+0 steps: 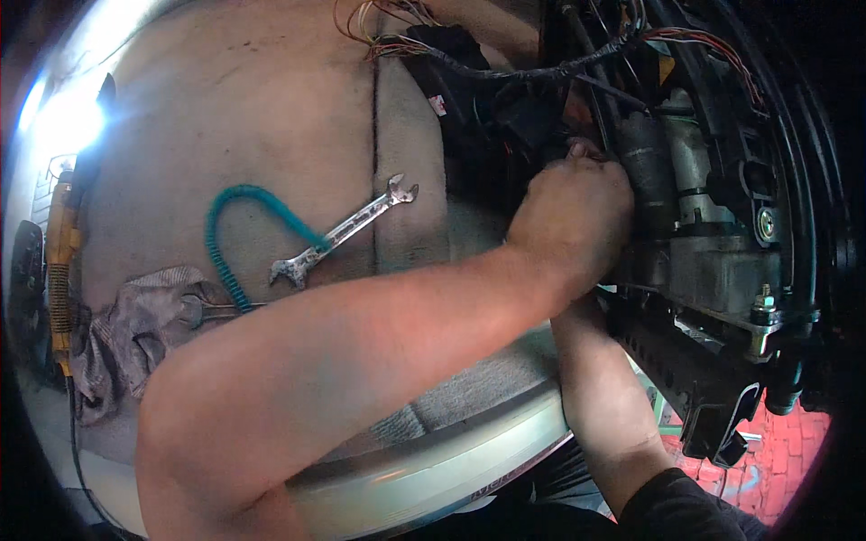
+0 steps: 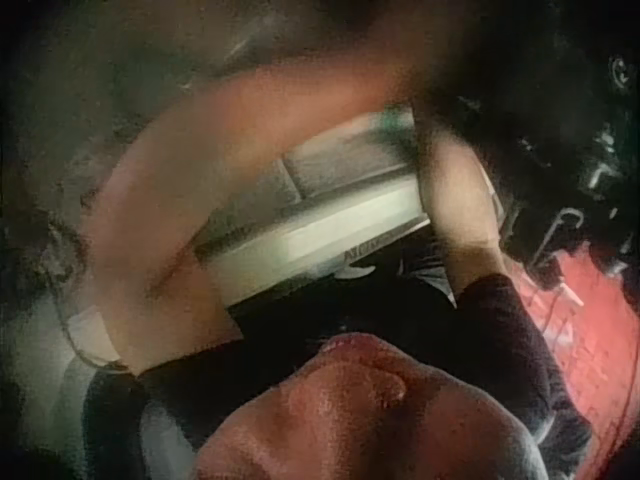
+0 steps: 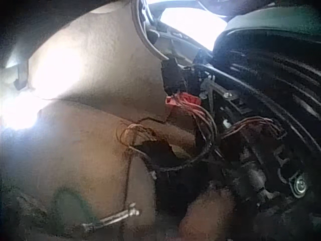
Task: The person works on the underside of a car seat, manipulating wires and mechanical components by hand.
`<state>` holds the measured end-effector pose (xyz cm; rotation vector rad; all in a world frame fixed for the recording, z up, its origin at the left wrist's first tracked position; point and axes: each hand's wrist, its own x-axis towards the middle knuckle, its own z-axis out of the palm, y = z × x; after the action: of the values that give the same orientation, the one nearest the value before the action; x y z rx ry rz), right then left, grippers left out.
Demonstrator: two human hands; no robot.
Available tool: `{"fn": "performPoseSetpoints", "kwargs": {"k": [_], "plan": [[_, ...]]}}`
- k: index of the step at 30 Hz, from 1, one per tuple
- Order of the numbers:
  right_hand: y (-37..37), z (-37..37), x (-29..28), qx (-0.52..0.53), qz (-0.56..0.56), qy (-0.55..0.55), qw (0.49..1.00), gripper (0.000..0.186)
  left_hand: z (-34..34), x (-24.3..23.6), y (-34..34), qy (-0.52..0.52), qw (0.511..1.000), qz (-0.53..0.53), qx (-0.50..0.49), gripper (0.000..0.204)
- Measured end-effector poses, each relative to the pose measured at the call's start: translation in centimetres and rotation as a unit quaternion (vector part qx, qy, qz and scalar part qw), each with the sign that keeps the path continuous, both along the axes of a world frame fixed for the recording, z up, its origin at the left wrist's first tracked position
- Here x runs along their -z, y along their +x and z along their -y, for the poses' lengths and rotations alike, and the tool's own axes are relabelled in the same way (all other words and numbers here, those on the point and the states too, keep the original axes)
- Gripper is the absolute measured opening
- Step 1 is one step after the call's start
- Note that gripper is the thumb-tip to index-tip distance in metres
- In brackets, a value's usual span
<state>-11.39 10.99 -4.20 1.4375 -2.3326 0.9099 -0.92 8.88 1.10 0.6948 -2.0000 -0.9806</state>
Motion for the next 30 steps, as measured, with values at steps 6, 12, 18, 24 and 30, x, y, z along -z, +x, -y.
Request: {"fn": "performPoseSetpoints", "kwargs": {"k": [6,12,18,24,30], "plan": [[0.9,1.0,1.5,-0.029,0.02,-0.002,0.999,0.047,0.2,0.1,2.1,0.06,0.994,-0.09,-0.028,0.019],[1.0,0.7,1.1,-0.024,0.016,-0.009,1.0,0.044,0.9,1.0,1.3,0.077,0.986,-0.146,0.009,0.016],[-0.3,0.1,0.8,-0.005,-0.014,0.0,1.0,0.041,1.8,-0.9,2.5,0.046,0.995,-0.082,0.043,0.021],[0.5,1.6,1.6,-0.051,0.026,-0.029,0.998,0.039,8.4,1.4,2.3,-0.04,0.996,0.0,0.075,0.02],[0.4,1.4,0.7,-0.057,0.04,-0.059,0.996,0.037,9.0,1.5,2.5,-0.094,0.993,0.042,0.063,0.024]]}}
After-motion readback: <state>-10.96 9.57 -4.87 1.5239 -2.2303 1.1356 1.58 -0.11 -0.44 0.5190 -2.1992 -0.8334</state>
